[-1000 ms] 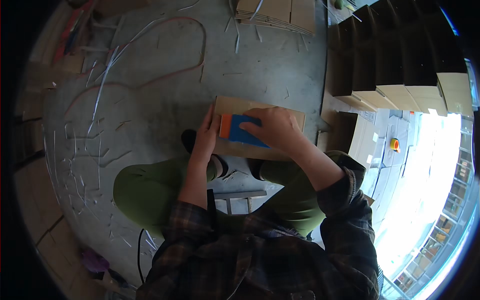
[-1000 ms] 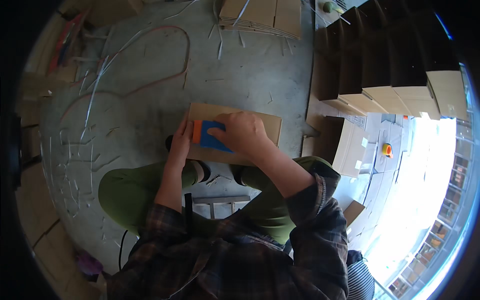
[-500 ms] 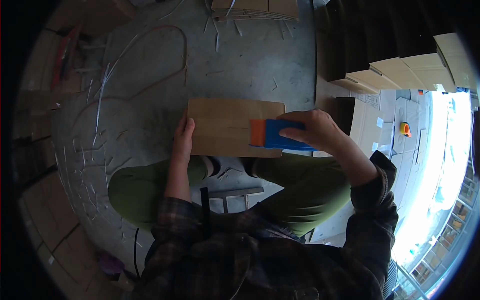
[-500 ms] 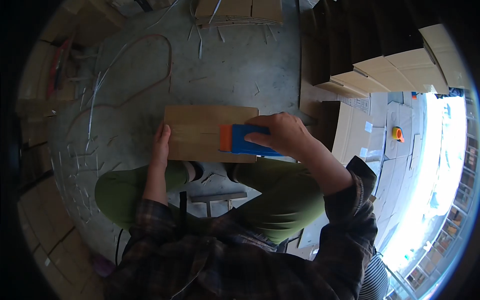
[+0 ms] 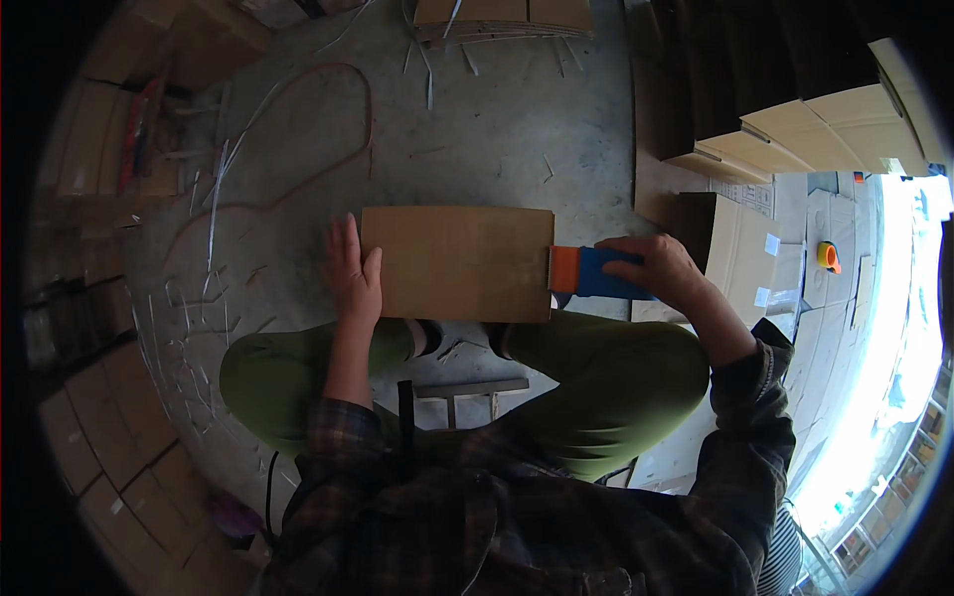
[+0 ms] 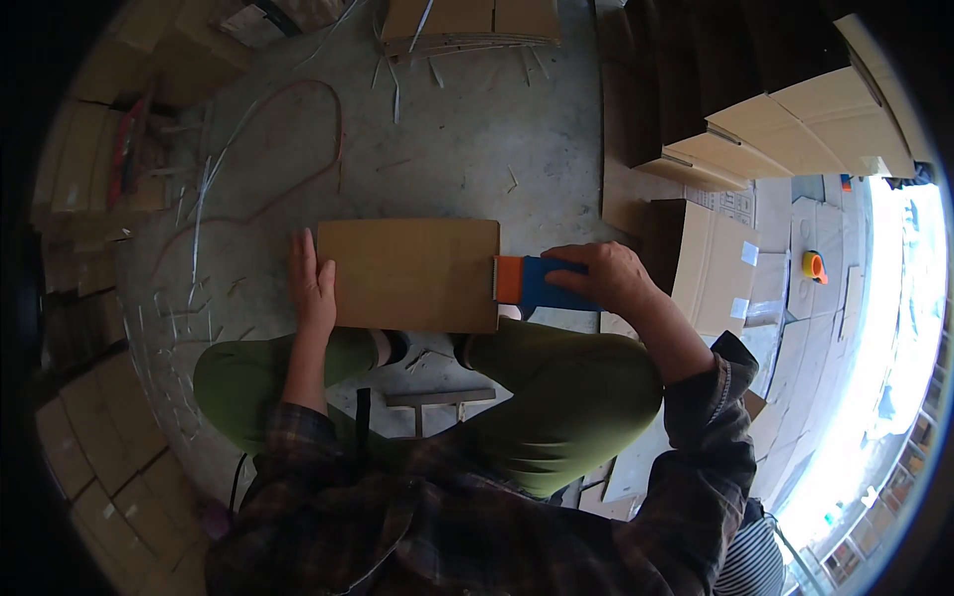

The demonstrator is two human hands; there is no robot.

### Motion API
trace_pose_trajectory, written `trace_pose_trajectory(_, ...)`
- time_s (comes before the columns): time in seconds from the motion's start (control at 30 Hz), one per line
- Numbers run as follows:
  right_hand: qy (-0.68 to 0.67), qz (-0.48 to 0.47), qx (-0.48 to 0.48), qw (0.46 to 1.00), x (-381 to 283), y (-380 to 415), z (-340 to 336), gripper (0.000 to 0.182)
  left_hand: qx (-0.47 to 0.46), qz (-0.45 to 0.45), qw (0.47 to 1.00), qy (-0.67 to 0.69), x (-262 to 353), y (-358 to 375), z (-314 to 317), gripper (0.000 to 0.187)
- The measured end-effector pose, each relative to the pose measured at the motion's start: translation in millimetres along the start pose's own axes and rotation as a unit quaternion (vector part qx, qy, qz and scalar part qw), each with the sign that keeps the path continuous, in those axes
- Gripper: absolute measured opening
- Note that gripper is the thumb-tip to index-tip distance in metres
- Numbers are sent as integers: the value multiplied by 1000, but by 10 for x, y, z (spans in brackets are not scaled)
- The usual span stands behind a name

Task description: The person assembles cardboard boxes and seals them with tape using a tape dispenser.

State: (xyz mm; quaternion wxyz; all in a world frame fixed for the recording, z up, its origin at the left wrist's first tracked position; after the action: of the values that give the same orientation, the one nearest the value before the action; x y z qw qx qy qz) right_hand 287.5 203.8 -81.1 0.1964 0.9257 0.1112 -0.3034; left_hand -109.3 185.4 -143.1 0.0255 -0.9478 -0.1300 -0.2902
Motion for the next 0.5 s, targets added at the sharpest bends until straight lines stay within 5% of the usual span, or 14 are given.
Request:
trace_pose_trajectory(0.07, 13, -1, -3, 1000, 53, 16, 22, 33, 71, 116, 940, -311, 382, 50, -77, 66)
trace_pose_trajectory(0.3, -28, -4, 9, 1000, 147, 29, 75, 34, -107, 334, 930, -113, 1850, 595, 861, 67)
trace_pose_trajectory(0.5, -37, -21, 21, 999, 206, 80, 74, 34, -140, 369, 914, -96, 2064, 684, 990, 67)
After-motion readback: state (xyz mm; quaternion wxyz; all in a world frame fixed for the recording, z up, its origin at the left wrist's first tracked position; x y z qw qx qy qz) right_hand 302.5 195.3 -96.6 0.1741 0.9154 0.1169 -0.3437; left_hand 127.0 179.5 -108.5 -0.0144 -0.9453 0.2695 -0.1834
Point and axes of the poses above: each hand's wrist, its own y-axis away from the middle knuckle, its own z-axis out of the palm, x = y × z, the point moved 10 cm from there along -y, towards the middle knuckle, and after that the axes turned 8 degrees about x, right-handed, at the moved point
